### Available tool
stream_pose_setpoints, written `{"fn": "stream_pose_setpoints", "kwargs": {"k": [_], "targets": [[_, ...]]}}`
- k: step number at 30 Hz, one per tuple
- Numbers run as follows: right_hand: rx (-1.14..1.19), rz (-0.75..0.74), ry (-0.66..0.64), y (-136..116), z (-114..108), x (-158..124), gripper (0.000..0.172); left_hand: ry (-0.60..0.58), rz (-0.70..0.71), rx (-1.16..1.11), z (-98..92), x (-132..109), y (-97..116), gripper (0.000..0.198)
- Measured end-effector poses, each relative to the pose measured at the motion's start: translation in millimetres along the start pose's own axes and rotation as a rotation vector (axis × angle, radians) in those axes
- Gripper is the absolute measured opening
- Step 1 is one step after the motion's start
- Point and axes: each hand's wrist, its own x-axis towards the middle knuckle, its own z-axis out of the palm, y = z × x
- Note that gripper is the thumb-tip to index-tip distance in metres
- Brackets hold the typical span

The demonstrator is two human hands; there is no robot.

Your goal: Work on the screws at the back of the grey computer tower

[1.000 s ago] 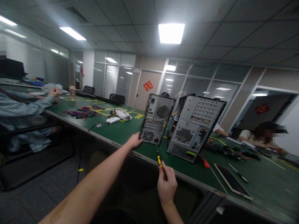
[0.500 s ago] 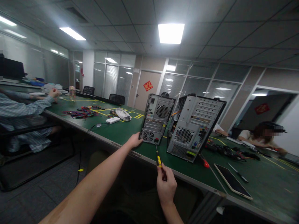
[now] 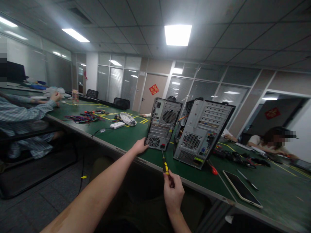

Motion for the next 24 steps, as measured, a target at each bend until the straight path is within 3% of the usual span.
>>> {"fn": "stream_pose_setpoints", "kwargs": {"k": [8, 16, 24], "targets": [[-0.038, -0.035, 0.001, -0.8, -1.4, 1.1, 0.029, -0.002, 0.006, -0.006, -0.9, -1.7, 2.0, 0.051], [0.015, 0.088, 0.023, 6.0, 3.5, -2.7, 0.033, -0.003, 0.005, 0.003, 1.1, 0.9, 0.1, 0.053], [-0.017, 0.084, 0.049, 6.6, 2.9, -4.2, 0.037, 0.010, 0.009, 0.005, 0.9, 0.2, -0.3, 0.050]]}}
